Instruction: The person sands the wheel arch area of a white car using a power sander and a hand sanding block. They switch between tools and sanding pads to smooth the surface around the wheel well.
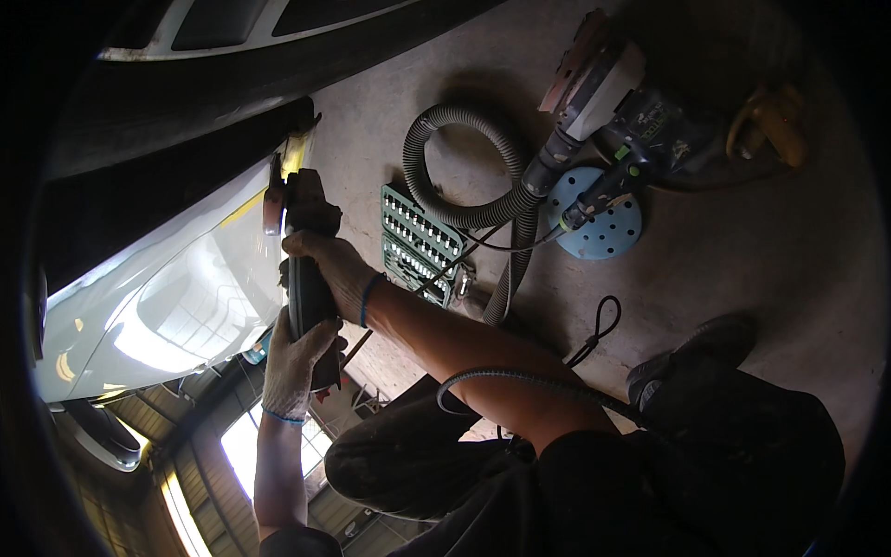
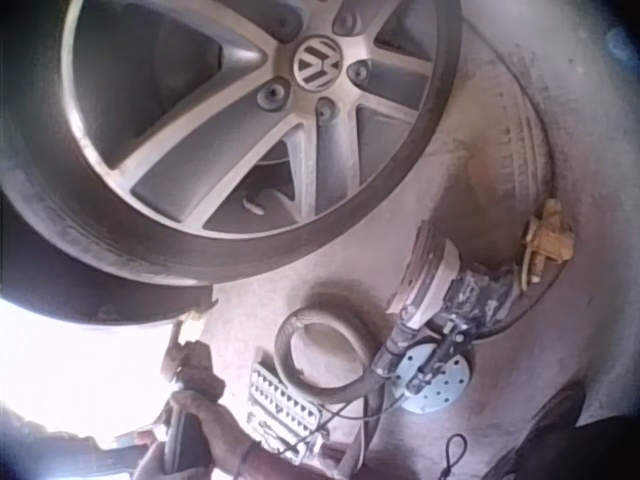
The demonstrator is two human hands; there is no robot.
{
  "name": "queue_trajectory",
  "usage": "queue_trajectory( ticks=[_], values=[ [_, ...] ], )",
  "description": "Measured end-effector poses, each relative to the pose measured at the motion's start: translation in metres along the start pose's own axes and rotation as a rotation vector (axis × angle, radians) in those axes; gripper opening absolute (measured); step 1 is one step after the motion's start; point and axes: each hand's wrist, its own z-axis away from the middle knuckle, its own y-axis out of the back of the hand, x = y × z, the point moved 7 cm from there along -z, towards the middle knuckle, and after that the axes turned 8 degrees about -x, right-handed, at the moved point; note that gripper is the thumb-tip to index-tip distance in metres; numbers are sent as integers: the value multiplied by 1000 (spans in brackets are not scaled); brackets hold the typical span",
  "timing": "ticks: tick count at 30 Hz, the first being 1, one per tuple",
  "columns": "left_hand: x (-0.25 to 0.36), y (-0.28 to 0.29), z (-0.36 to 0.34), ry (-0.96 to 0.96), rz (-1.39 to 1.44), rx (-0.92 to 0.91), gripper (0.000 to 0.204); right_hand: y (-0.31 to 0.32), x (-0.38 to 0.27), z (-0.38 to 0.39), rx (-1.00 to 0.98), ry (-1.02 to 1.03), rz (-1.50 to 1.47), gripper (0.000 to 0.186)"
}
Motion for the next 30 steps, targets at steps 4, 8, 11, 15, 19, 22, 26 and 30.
queue_trajectory(
  ticks=[4,8,11,15,19,22,26,30],
  values=[
    [10,-5,-8,-7,-37,-28,45,7,-8,-6,-2,27,-5,31],
    [11,-4,-8,21,-59,-24,44,6,-11,-5,9,26,-13,31],
    [8,0,0,-12,-47,-4,45,-1,-2,0,2,29,-20,31],
    [2,4,9,-59,8,8,45,-4,10,3,0,4,-21,30],
    [2,3,9,-26,9,-3,46,-6,7,3,5,15,-16,30],
    [3,2,2,1,9,-24,47,-2,3,-3,11,6,-37,30],
    [5,0,1,-6,-6,-20,47,-1,2,-4,-13,2,-28,29],
    [2,4,4,4,-30,-13,47,-3,5,-1,-13,-8,-8,29]
  ],
)
